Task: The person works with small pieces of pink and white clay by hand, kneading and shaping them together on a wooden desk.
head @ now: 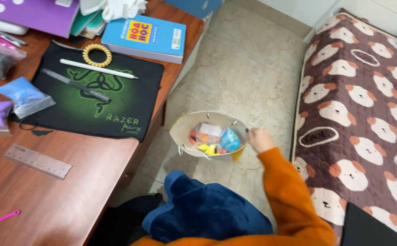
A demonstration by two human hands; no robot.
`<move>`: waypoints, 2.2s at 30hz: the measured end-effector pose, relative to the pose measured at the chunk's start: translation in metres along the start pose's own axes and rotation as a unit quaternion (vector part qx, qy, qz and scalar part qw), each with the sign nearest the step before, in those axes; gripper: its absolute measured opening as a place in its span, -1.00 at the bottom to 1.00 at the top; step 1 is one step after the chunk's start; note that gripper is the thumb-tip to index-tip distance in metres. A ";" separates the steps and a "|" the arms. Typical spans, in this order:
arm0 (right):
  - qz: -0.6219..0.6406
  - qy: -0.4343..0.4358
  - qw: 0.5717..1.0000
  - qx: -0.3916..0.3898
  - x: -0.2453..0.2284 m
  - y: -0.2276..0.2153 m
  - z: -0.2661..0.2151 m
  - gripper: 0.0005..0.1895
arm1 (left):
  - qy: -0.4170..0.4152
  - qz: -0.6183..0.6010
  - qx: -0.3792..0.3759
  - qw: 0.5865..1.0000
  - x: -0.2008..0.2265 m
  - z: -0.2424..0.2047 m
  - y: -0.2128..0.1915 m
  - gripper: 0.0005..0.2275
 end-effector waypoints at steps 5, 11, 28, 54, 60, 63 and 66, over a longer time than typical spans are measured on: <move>-0.144 -0.218 0.909 0.326 -0.044 -0.247 -0.172 -0.64 | -0.038 0.065 -0.024 0.997 0.113 0.110 0.175 -0.47; 0.019 -0.274 0.888 0.368 -0.173 -0.398 -0.344 -0.35 | 0.462 0.543 0.156 0.684 0.318 0.160 0.422 -0.86; -0.028 -0.501 0.831 0.240 -0.273 -0.377 -0.415 -0.83 | 0.133 0.791 0.155 0.577 0.259 0.272 0.434 -0.56; -0.038 -0.507 0.831 0.224 -0.288 -0.379 -0.417 -0.78 | 0.182 0.487 0.239 0.820 0.285 0.182 0.366 -0.42; -0.087 -0.449 0.852 0.253 -0.277 -0.385 -0.374 -0.41 | 0.340 0.246 0.134 0.898 0.343 0.148 0.400 -0.59; -0.119 -0.382 0.869 0.291 -0.248 -0.393 -0.342 -0.43 | 0.401 0.292 0.116 0.861 0.375 0.117 0.423 -0.72; -0.097 -0.348 0.882 0.302 -0.198 -0.395 -0.298 -0.58 | 0.475 0.332 0.113 0.807 0.398 0.073 0.440 -0.76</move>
Point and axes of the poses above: each hand's wrist, its own z-axis towards the middle knuckle, its own y-axis out of the palm, x = y × z, the point moved 6 cm from there along z, towards the middle knuckle
